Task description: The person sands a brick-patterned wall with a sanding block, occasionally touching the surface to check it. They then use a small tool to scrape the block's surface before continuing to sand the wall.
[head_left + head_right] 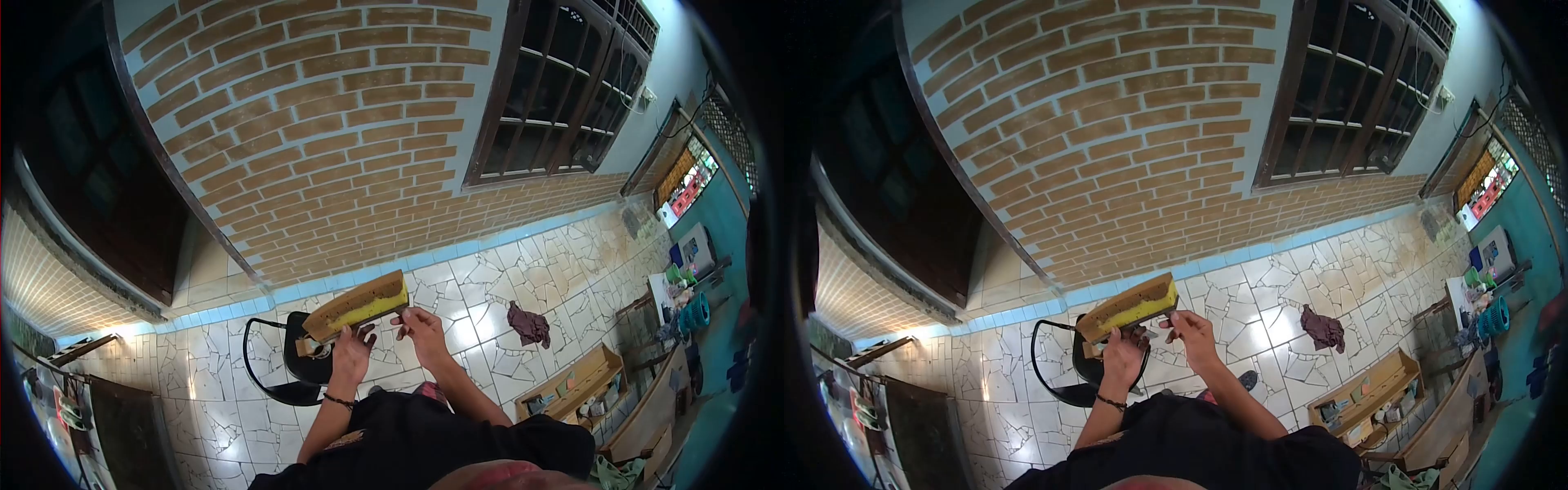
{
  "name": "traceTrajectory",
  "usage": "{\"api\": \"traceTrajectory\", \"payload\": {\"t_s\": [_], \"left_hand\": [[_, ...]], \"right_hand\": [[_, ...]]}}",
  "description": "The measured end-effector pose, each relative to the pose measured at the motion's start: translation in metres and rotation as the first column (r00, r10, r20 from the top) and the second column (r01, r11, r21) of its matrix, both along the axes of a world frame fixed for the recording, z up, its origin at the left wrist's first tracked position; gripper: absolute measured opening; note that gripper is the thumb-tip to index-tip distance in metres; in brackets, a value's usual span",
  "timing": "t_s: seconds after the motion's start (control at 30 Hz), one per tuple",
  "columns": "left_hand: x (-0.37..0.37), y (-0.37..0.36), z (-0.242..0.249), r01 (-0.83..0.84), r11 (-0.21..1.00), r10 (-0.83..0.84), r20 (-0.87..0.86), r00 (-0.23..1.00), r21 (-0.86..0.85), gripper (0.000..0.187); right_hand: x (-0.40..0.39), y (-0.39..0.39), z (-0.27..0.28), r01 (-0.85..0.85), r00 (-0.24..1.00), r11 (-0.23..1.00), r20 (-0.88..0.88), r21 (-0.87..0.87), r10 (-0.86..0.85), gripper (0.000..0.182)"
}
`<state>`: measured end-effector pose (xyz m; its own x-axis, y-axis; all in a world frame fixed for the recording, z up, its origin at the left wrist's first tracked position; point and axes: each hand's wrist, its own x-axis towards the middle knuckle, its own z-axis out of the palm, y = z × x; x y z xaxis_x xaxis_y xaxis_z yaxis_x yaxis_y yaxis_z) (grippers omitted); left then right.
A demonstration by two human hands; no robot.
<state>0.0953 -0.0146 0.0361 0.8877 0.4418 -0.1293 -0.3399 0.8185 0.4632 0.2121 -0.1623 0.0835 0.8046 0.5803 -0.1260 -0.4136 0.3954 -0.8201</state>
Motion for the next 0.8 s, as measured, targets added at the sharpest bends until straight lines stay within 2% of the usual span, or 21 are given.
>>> {"api": "traceTrajectory", "payload": {"t_s": [0.1,0.17,0.27,0.37,0.47,0.6,0.73,0.8], "left_hand": [[-0.002,-0.004,0.004,-0.034,0.999,0.034,-0.020,0.999,-0.008,0.040],[-0.004,-0.002,-0.001,-0.011,1.000,0.011,-0.010,1.000,-0.016,0.041],[-0.005,0.002,0.000,0.004,1.000,-0.005,-0.004,1.000,-0.026,0.041],[0.001,-0.001,0.015,-0.020,1.000,0.019,0.059,0.998,0.022,0.046],[0.008,0.002,0.011,-0.042,0.997,0.035,0.108,0.994,0.069,0.050],[0.014,-0.001,0.012,-0.053,0.997,0.047,0.093,0.995,0.057,0.057],[0.016,-0.006,0.021,-0.055,0.997,0.050,0.094,0.994,0.052,0.060],[0.015,-0.003,0.014,-0.051,0.998,0.046,0.127,0.991,0.034,0.052]], "right_hand": [[-0.007,0.005,-0.009,0.042,0.997,0.998,0.066,-0.042,-0.040,0.022],[-0.008,0.004,-0.007,0.000,0.999,0.997,0.032,-0.079,0.003,0.016],[-0.003,0.004,-0.015,-0.083,0.995,0.996,-0.061,-0.043,0.081,0.010],[0.000,0.014,0.008,-0.055,0.968,0.996,-0.239,0.076,0.072,0.016],[-0.002,0.026,0.036,-0.002,0.977,1.000,-0.211,-0.012,-0.001,0.021],[0.010,0.026,0.009,-0.056,0.998,0.998,-0.038,0.023,0.057,0.026],[0.008,0.024,0.019,-0.146,0.987,0.986,-0.059,0.076,0.151,0.036],[0.007,0.021,0.022,-0.178,0.978,0.981,-0.100,0.082,0.185,0.037]]}}
